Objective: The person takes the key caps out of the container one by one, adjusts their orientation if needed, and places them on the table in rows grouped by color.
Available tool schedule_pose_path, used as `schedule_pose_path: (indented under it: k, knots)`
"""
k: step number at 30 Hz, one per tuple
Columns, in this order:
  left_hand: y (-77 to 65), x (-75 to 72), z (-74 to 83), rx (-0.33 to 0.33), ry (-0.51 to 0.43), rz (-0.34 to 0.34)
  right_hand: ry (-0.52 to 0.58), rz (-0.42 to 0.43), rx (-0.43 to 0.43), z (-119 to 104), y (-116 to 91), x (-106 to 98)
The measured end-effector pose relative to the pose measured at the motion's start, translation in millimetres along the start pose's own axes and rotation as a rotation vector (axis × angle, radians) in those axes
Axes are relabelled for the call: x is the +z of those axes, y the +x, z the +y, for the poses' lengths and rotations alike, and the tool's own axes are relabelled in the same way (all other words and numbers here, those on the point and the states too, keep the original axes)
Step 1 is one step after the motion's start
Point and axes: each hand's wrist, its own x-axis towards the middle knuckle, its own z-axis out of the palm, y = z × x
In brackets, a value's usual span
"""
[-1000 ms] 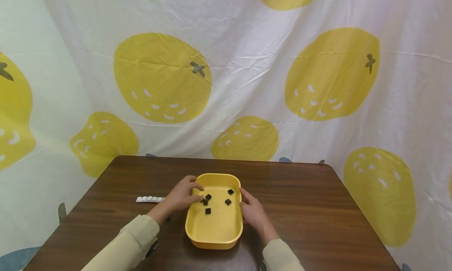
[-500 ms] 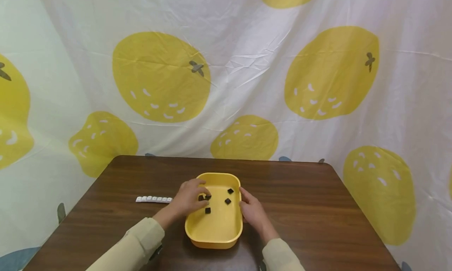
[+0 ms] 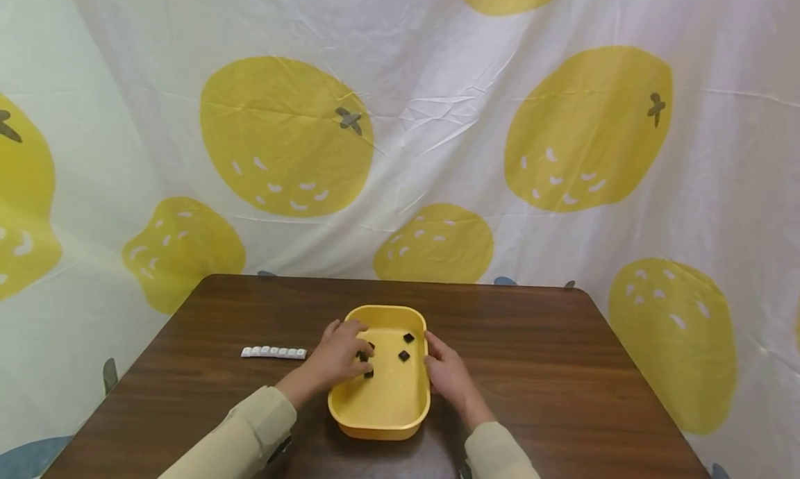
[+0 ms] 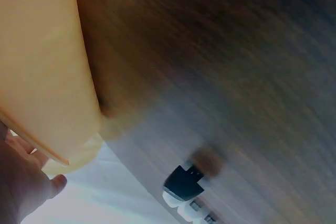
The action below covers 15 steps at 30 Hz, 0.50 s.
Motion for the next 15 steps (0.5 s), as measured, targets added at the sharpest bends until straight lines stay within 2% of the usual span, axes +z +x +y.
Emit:
schedule_pose_path:
  k: [7, 15]
  knots:
    - [5.6, -2.5, 4.1, -0.046, 0.065, -0.100, -0.003, -0.002, -0.010, -0.1, 0.6, 0.0]
    - [13.5, 1.8, 10.4, -0.090, 0.201, -0.193, 0.001, -0.006, -0.011, -0.8, 0.0, 0.1]
